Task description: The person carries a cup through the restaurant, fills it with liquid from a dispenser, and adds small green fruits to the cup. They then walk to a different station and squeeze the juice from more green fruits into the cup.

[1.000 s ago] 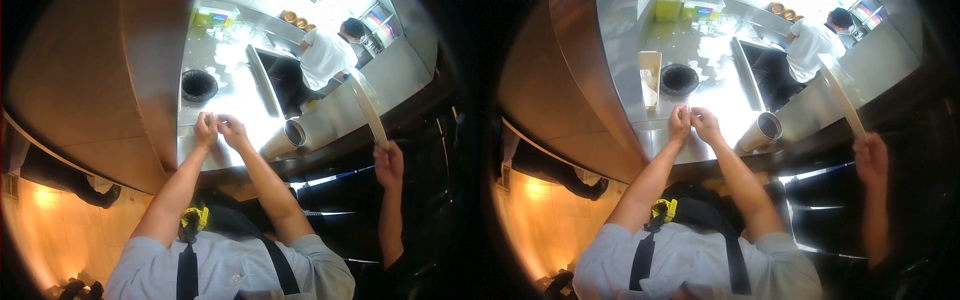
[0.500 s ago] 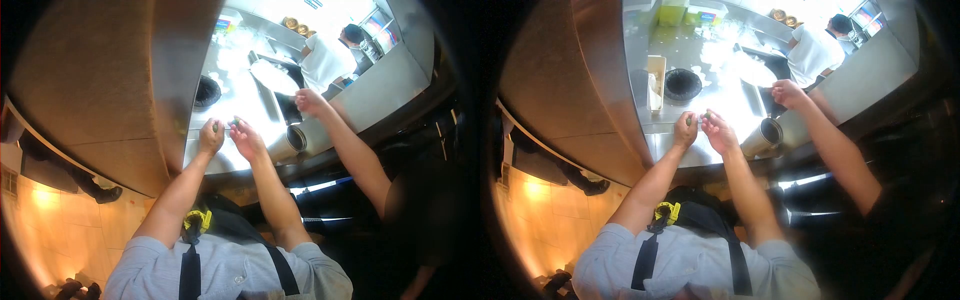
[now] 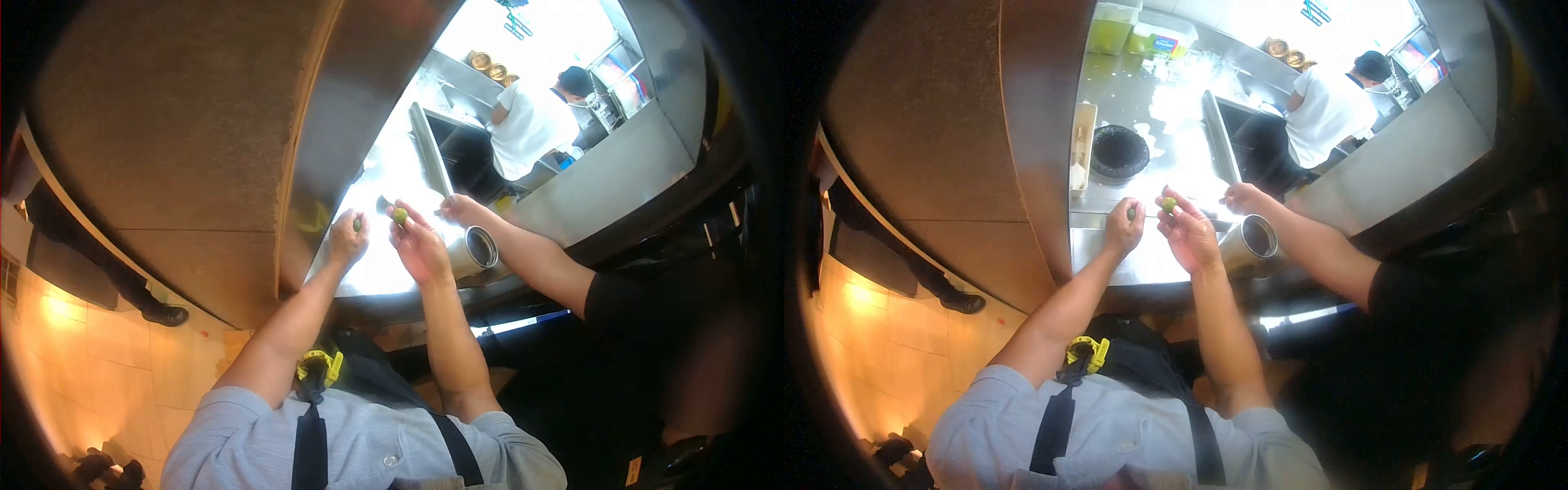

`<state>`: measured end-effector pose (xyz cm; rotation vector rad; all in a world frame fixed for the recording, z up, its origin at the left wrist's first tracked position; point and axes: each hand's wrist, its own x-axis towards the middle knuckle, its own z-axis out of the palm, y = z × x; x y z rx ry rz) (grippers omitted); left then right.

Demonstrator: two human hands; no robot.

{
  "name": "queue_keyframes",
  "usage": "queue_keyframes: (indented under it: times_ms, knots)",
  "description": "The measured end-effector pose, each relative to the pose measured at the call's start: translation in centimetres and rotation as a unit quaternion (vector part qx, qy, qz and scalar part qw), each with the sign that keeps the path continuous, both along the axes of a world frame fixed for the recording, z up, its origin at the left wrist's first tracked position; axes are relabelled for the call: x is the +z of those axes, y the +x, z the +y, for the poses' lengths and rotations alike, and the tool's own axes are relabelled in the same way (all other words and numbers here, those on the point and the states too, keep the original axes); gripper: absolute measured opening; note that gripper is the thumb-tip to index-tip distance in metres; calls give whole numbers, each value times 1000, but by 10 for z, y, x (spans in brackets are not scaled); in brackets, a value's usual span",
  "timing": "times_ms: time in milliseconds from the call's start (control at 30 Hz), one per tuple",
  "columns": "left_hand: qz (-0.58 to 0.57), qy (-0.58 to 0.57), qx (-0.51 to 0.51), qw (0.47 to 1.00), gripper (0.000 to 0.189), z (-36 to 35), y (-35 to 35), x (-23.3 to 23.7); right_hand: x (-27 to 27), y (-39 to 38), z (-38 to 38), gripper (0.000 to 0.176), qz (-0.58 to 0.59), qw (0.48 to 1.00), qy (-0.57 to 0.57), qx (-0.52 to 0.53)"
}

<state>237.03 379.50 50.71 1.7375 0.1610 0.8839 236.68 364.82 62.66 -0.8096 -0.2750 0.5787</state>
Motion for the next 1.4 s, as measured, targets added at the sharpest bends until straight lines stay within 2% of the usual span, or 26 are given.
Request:
queue_keyframes:
  times_ms: [67, 200, 333, 400, 500, 567, 633, 733, 867, 967, 1067, 1167, 1400]
  knots:
    - [-3, 7, 5, 1000, 15, -1, 2, -3, 9, -4, -3, 41, -7, 1000, -16, -7]
    - [-11, 10, 5, 1000, 14, -1, 2, -3, 41, -10, -16, 38, -96, 984, -127, -82]
    - [2, 10, 9, 1000, 14, -3, 1, -4, 89, -5, -63, 34, -223, 930, -253, -146]
    - [5, 13, 11, 1000, 15, -3, -1, 0, 121, -14, -80, 31, -289, 885, -331, -155]
    - [-10, 14, 4, 1000, 16, -3, -3, 2, 112, 8, -133, 28, -341, 747, -542, -178]
    - [-2, 15, 1, 1000, 15, -2, -3, 4, 93, 21, -153, 28, -385, 661, -617, -186]
    - [-9, 17, 0, 1000, 16, -1, -3, 3, 98, 17, -150, 28, -423, 578, -675, -177]
    - [-15, 16, 2, 1000, 16, -1, 0, 1, 103, 9, -141, 27, -402, 543, -723, -144]
    - [-6, 12, -5, 1000, 17, -1, -5, 5, 97, 22, -150, 28, -457, 506, -722, -118]
    - [-2, 14, -3, 1000, 18, 1, -1, 3, 82, 32, -163, 29, -549, 426, -702, -155]
    - [11, 19, -3, 1000, 18, 3, 0, 0, 94, 32, -156, 31, -493, 475, -719, -121]
    - [12, 23, 1, 1000, 19, 2, 3, -5, 95, 33, -153, 35, -490, 487, -710, -136]
    - [-9, 16, -1, 1000, 18, 1, 1, -4, 86, 35, -151, 46, -507, 434, -730, -151]
